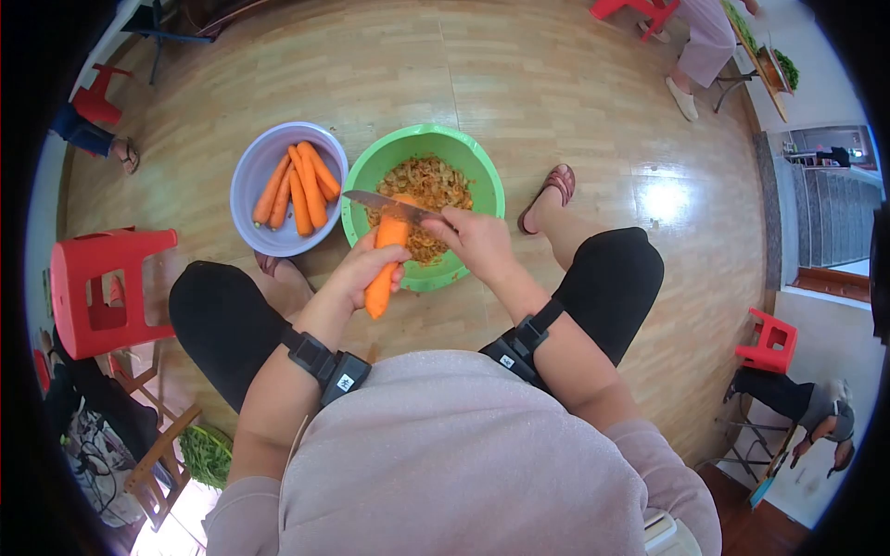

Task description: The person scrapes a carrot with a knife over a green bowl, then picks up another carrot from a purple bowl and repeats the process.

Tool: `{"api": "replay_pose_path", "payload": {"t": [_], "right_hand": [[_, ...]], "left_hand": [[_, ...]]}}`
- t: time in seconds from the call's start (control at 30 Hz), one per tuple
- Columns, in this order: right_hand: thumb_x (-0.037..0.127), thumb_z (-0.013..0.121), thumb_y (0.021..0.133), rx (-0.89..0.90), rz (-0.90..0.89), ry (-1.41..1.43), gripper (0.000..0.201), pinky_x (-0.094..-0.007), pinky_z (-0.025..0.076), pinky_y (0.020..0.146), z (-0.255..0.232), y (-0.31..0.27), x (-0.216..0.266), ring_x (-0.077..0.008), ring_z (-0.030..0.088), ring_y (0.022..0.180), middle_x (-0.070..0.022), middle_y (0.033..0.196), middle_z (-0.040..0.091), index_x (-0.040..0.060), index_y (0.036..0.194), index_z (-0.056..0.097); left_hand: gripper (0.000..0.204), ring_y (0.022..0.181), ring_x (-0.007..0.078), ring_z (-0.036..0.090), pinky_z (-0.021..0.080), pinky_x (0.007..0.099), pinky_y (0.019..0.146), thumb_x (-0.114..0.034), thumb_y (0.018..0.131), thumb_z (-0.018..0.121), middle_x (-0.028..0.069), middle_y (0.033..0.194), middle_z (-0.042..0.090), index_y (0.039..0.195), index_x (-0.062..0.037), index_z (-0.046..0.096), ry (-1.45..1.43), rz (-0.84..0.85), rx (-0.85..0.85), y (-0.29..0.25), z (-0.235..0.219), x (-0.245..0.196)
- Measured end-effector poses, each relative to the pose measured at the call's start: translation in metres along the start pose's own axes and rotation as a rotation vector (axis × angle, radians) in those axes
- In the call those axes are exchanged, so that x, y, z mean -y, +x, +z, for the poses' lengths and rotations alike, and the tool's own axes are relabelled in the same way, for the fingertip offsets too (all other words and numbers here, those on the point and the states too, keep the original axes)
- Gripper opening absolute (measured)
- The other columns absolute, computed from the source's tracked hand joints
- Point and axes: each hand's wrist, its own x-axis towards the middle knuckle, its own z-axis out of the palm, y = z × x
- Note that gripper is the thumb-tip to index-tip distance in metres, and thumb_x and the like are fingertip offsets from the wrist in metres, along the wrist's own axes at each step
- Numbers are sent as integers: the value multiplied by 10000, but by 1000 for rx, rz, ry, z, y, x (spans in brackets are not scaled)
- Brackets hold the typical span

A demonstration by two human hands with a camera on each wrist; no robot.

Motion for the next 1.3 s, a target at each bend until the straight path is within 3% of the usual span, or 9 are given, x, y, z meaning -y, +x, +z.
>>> {"api": "replay_pose_path", "payload": {"t": [0.3, 0.37, 0.5, 0.6, 0.8, 0.97, 1.1, 1.2, 1.3], "right_hand": [[470, 541, 866, 4, 216, -83, 365, -422, 471, 517, 6, -2, -29, -312, 612, 598, -115, 660, 626, 128, 780, 639], [470, 539, 867, 7, 163, -15, 369, -421, 469, 515, -1, -4, -17, -311, 611, 597, -114, 655, 624, 126, 776, 637], [474, 545, 862, 89, 61, 33, 373, -416, 470, 512, -5, -8, 8, -307, 611, 594, -113, 656, 626, 125, 777, 645], [475, 543, 863, 41, -35, 38, 379, -413, 471, 510, -1, -7, 7, -306, 613, 596, -116, 660, 626, 121, 774, 645], [471, 538, 868, 31, 211, -122, 385, -414, 469, 503, 6, -2, -29, -317, 607, 580, -127, 626, 611, 114, 781, 652], [483, 538, 865, 1, 88, 2, 399, -410, 468, 500, 1, -7, -3, -311, 604, 565, -125, 616, 608, 112, 772, 652], [485, 545, 859, 118, 8, -2, 402, -403, 466, 500, 6, -8, 7, -300, 603, 561, -121, 615, 607, 111, 750, 646], [471, 579, 845, 46, -18, 12, 370, -396, 453, 497, 10, -8, 3, -307, 595, 567, -125, 594, 589, 119, 776, 668], [480, 574, 844, -20, 98, -53, 377, -395, 457, 498, 14, -3, -14, -307, 599, 570, -127, 593, 592, 121, 783, 670]], "left_hand": [[420, 480, 106, 478, 401, 247, 384, -19, 782, 593, 50, 762, 499, 1150, -58, 394, 17, -5, 97, -2, -3, 1], [408, 474, 110, 481, 403, 251, 378, -15, 781, 590, 46, 736, 493, 1141, -56, 400, 8, -12, -50, 3, -8, 6], [403, 478, 112, 494, 409, 248, 378, -15, 779, 591, 36, 705, 486, 1134, -58, 405, -19, 1, -74, 4, -8, 6], [414, 476, 112, 500, 415, 249, 378, -17, 776, 596, 33, 695, 487, 1140, -57, 403, 5, -19, -75, 3, -7, 5], [439, 454, 110, 491, 424, 257, 377, -27, 768, 609, 36, 701, 494, 1154, -63, 402, 164, -8, 47, -2, -3, 3], [518, 465, 119, 499, 432, 265, 382, -23, 758, 615, 36, 711, 490, 1213, -79, 373, 132, -36, -111, 2, -4, 4], [550, 469, 118, 498, 433, 267, 386, -22, 756, 612, 39, 722, 495, 1240, -85, 358, 131, -32, -90, 6, -7, 7], [548, 471, 115, 497, 434, 264, 388, -22, 754, 607, 43, 738, 499, 1239, -86, 361, 202, -18, -134, 2, -5, 8], [534, 461, 117, 494, 439, 270, 384, -15, 741, 604, 61, 782, 513, 1221, -73, 377, 251, -2, -115, 0, -5, 7]]}}
